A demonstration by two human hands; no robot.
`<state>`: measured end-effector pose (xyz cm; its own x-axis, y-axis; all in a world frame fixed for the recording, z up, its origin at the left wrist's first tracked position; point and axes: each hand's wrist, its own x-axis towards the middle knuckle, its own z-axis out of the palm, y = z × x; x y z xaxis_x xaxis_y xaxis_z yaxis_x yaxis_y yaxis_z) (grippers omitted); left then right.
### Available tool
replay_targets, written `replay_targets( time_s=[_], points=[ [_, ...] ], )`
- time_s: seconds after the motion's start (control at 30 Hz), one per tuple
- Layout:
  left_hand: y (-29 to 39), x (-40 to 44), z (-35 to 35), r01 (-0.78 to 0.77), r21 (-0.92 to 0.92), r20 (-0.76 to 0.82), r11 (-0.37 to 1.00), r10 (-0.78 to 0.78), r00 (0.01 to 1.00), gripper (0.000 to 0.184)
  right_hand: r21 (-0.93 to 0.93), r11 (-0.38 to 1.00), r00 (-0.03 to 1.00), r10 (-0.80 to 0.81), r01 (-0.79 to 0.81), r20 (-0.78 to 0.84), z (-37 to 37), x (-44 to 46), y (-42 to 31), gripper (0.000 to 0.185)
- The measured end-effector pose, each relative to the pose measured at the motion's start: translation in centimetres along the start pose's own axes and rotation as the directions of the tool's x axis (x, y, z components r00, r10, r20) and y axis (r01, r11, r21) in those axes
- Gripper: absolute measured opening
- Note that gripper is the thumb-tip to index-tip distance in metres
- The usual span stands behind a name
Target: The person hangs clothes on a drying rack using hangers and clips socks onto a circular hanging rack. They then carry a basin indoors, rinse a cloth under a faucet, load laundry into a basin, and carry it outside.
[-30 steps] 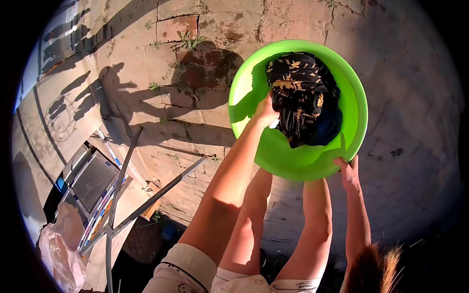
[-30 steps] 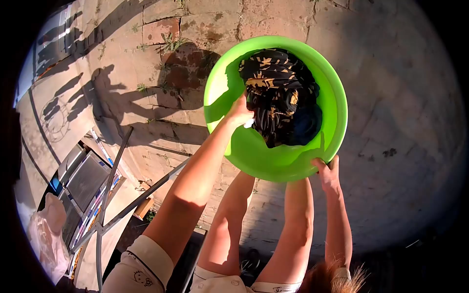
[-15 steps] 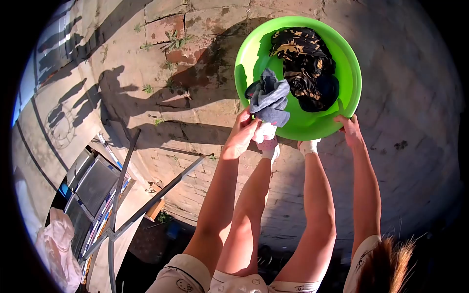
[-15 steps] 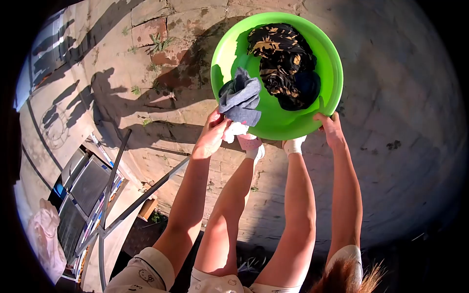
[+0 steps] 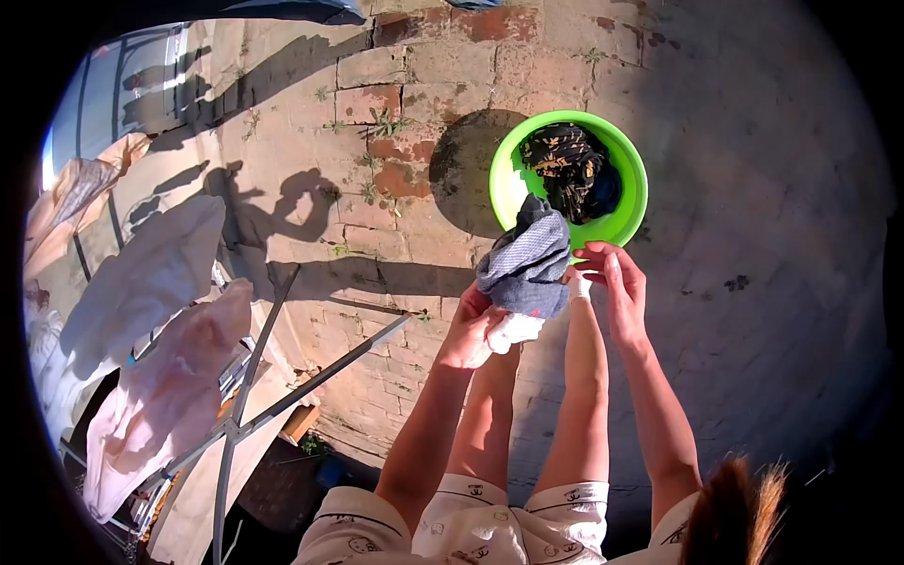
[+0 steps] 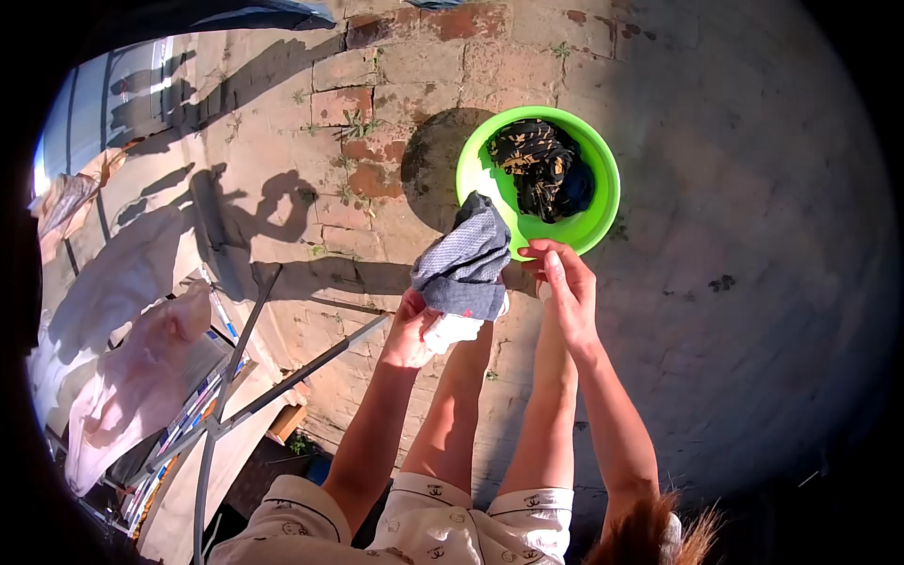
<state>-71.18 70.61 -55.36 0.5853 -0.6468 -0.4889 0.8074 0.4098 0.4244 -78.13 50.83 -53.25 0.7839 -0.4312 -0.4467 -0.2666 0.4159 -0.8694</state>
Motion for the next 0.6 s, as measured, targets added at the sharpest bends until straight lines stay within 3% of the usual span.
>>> replay_targets(
  time_s=[0.03,0.1,0.13,0.17,0.2,0.23,0.27,0.3,0.37,0.4,0.53,0.57,0.6],
  points=[
    [1.4,-1.4,2.2,-0.005,0.060,0.036,0.998,0.003,0.999,0.039,0.105,0.994,0.994,0.012,-0.024,0.107,2.6,-2.8,-3.1,0.041],
    [3.9,-4.6,6.5,-0.044,0.334,0.023,0.941,0.038,0.999,0.036,-0.257,0.962,0.983,-0.047,0.093,0.180,6.5,-7.1,-7.9,0.048],
    [4.8,-6.5,8.9,-0.083,0.356,-0.030,0.931,0.100,0.995,0.035,-0.322,0.944,0.983,-0.012,0.071,0.183,7.2,-8.9,-9.7,0.047],
    [6.0,-7.6,9.8,-0.145,0.450,0.106,0.881,0.108,0.988,0.039,-0.388,0.920,0.983,0.021,0.053,0.184,7.8,-10.4,-11.1,0.046],
    [7.8,-9.6,11.2,-0.121,0.425,0.146,0.897,0.064,0.987,0.042,-0.319,0.945,0.978,-0.008,0.075,0.207,8.4,-12.0,-12.9,0.038],
    [9.3,-11.8,13.0,-0.096,0.403,0.184,0.910,0.023,0.983,0.045,-0.489,0.812,0.937,-0.191,0.319,0.294,8.6,-13.1,-15.0,0.032],
    [10.6,-13.9,15.3,-0.175,0.518,0.197,0.837,0.083,0.977,0.050,-0.488,0.760,0.896,-0.295,0.431,0.331,9.0,-14.6,-16.8,0.030],
    [12.0,-15.9,16.8,-0.189,0.516,0.271,0.835,0.050,0.961,0.057,-0.478,0.697,0.843,-0.393,0.534,0.367,9.3,-15.9,-18.3,0.029],
    [12.6,-18.3,18.5,-0.344,0.439,0.392,0.830,0.168,0.905,0.055,-0.480,0.637,0.792,-0.411,0.603,0.451,9.3,-18.5,-21.4,0.032],
    [12.8,-19.7,19.2,-0.375,0.272,0.417,0.886,0.243,0.876,0.054,-0.482,0.601,0.765,-0.416,0.637,0.492,9.6,-19.8,-22.9,0.033],
    [14.3,-25.1,21.6,-0.405,-0.194,0.163,0.893,0.437,0.885,0.028,-0.695,0.427,0.809,-0.406,0.579,0.425,13.9,-26.6,-31.0,0.047],
    [14.9,-25.7,21.4,-0.430,-0.287,0.271,0.856,0.502,0.821,0.026,-0.698,0.367,0.752,-0.539,0.615,0.379,14.3,-27.0,-31.8,0.046],
    [15.6,-26.7,20.9,-0.449,-0.262,0.250,0.854,0.510,0.823,0.027,-0.733,0.328,0.752,-0.549,0.596,0.365,14.0,-27.1,-32.1,0.046]
  ],
)
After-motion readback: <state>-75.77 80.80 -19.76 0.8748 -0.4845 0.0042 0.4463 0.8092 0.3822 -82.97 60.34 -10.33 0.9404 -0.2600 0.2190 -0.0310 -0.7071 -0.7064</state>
